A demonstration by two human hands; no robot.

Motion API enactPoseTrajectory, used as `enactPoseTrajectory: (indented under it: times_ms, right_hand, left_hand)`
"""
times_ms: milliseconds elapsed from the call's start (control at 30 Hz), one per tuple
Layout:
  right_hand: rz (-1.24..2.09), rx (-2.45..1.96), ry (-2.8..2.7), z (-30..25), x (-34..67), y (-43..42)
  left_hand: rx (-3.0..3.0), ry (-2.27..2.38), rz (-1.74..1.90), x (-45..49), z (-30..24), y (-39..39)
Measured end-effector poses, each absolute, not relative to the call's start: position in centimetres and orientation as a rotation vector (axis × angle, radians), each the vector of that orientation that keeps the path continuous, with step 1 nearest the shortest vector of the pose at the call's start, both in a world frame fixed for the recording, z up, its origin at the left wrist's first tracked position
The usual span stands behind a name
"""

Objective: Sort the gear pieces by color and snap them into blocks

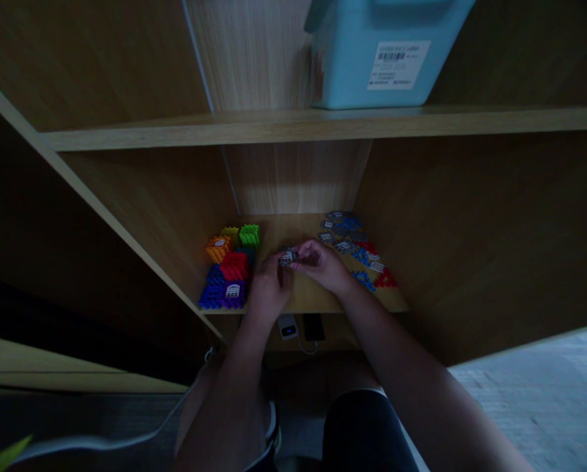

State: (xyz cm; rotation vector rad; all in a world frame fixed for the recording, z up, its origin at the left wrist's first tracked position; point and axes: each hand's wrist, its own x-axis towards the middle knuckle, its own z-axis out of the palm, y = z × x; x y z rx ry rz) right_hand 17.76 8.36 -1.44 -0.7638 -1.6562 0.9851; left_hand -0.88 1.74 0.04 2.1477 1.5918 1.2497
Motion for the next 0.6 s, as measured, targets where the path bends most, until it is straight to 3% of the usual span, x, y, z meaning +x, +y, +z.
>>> enactPoseTrajectory:
  times_ms: [200,600]
  right_hand:
    - [1.000,-0.747,-1.657,-1.04,17.79,8.16]
    - [0.583,-0.720,-1.878,-1.14,17.98,8.44]
  left_hand:
    - [2.112,1.399,1.358,-1.03,0.25,1.53]
    - [1.820,1.342,1.484,-1.43,0.04,2.09]
